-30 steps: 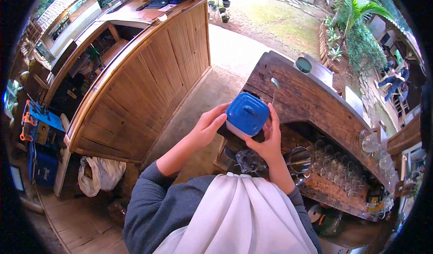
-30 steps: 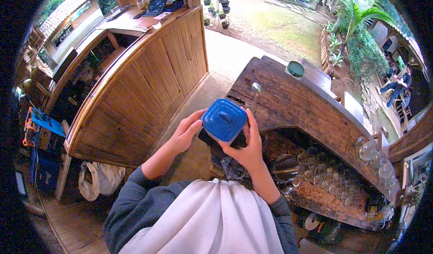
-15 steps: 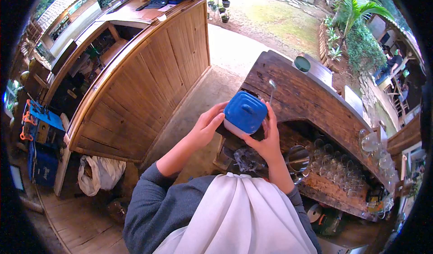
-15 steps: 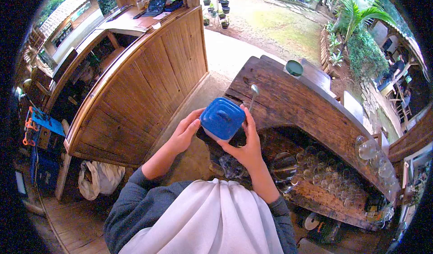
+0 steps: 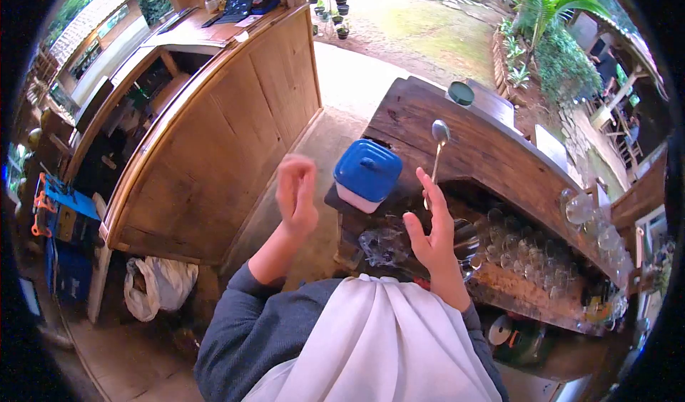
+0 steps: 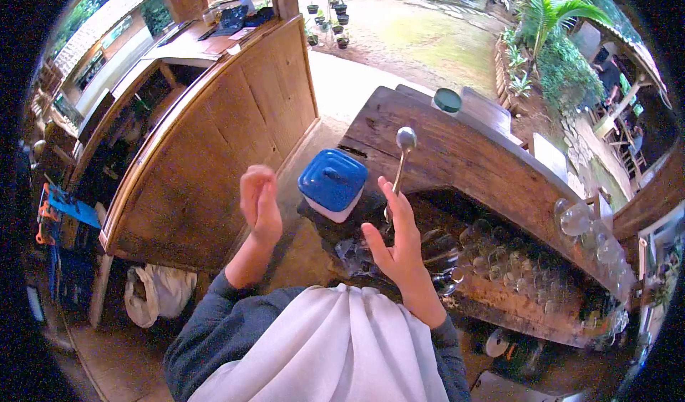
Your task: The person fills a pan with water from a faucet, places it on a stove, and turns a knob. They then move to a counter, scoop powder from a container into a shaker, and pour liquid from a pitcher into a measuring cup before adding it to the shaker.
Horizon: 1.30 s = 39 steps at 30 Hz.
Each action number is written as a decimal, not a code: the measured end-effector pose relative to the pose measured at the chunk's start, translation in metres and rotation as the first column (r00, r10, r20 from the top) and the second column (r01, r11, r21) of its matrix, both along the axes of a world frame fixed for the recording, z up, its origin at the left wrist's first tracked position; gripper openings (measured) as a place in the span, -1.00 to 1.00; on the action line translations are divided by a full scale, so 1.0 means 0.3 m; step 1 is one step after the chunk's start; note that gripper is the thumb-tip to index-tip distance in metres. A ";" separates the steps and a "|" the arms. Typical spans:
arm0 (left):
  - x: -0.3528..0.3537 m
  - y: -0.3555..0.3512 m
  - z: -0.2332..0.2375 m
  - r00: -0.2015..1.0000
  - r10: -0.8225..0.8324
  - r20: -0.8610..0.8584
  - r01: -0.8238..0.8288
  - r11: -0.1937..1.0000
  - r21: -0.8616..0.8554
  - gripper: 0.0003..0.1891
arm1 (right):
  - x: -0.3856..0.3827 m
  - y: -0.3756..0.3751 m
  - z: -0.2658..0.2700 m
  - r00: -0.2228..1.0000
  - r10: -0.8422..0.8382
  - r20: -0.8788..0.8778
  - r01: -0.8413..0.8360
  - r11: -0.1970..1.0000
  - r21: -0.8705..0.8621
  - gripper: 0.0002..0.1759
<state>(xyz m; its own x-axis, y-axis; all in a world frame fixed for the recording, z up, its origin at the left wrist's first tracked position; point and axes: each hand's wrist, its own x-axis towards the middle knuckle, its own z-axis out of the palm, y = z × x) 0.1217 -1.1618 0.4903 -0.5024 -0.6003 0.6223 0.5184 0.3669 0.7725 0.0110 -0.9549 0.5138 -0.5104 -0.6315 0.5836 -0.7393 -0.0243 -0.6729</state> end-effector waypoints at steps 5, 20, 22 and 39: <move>0.061 0.187 0.133 0.835 -0.490 -0.251 0.490 0.869 -0.068 -0.92 | 0.018 0.084 0.020 0.998 -0.049 0.033 0.052 0.993 -0.102 -0.59; -0.152 0.475 0.057 0.475 -0.877 0.077 0.670 0.417 0.615 -0.80 | 0.082 0.334 0.000 0.995 -0.080 0.066 0.091 0.978 -0.190 -0.56; -0.168 0.505 0.042 0.420 -0.907 0.020 0.688 0.332 0.645 -0.78 | 0.091 0.360 -0.011 0.994 -0.060 0.096 0.077 0.981 -0.179 -0.55; -0.208 0.541 -0.002 0.421 -0.905 -0.062 0.712 0.288 0.640 -0.91 | 0.149 0.349 -0.098 0.887 -0.067 0.457 0.227 0.925 -0.305 -0.62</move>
